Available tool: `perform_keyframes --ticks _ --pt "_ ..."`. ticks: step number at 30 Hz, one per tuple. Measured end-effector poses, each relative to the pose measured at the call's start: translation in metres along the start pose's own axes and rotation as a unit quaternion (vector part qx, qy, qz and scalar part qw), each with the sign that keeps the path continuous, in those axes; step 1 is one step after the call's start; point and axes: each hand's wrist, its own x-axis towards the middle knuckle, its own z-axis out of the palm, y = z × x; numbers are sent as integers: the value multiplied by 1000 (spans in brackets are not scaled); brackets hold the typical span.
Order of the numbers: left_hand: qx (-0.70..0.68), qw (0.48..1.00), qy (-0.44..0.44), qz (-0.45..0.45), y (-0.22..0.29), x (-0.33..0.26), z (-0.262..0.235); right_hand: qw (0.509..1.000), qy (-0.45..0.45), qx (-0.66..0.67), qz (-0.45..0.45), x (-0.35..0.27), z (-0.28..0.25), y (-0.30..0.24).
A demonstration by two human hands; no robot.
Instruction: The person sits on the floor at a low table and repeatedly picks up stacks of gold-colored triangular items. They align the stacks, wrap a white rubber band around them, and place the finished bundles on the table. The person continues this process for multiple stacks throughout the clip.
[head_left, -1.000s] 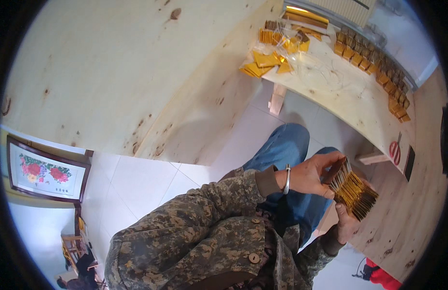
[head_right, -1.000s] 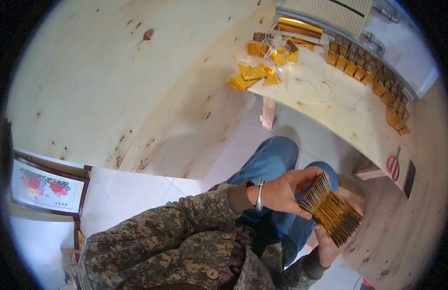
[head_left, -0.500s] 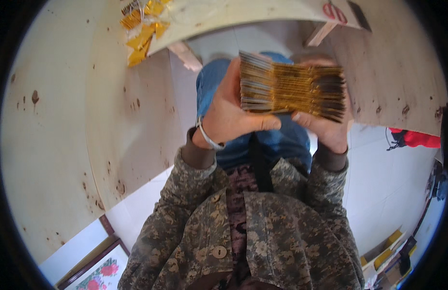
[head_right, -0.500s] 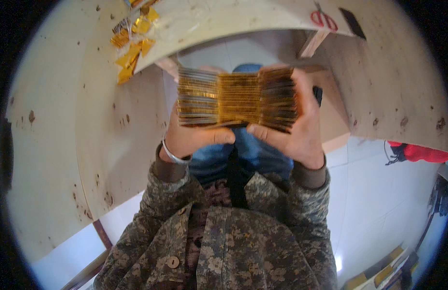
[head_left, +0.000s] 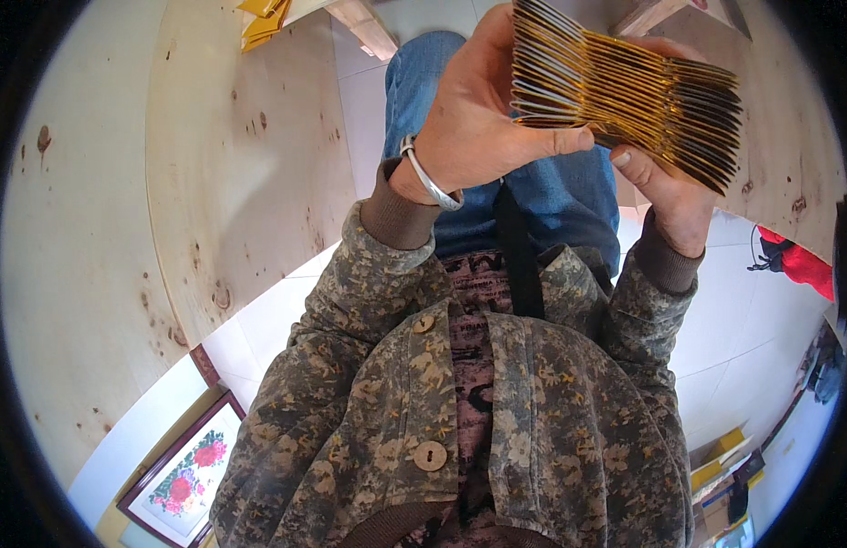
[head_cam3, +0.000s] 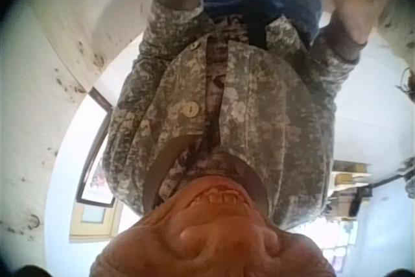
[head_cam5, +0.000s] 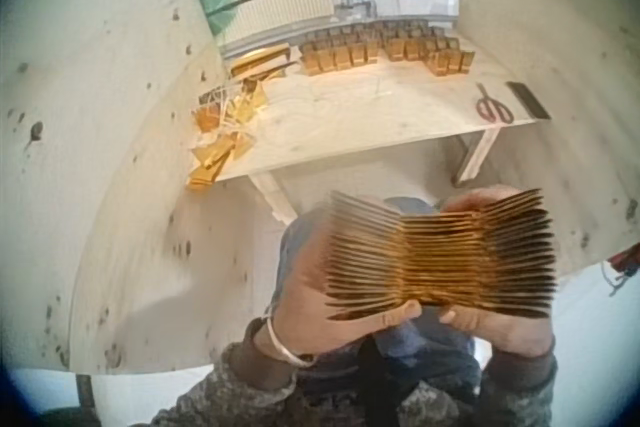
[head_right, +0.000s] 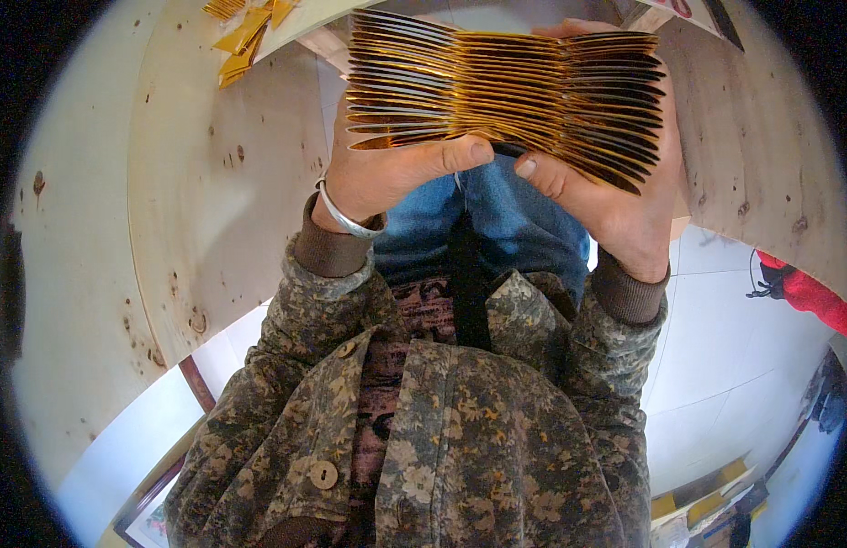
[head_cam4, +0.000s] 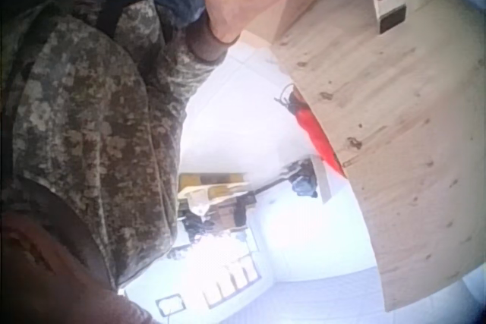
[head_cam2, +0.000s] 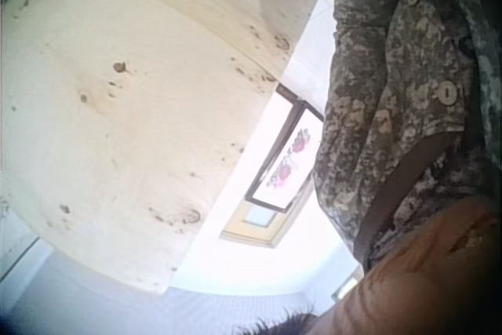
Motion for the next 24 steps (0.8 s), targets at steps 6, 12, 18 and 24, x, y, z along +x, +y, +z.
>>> perform_keyframes --ticks 6,12,18,24 --pt "15 1000 6 15 0 1 -5 999 37 32 -21 0 8 11" --pt "20 1000 -9 23 6 0 -4 993 65 102 -3 -4 19 7" --pt "-34 998 -31 32 0 -6 -5 989 46 125 61 -16 26 7" --pt "-81 995 -22 -62 11 -9 -3 977 64 195 48 -22 30 9"
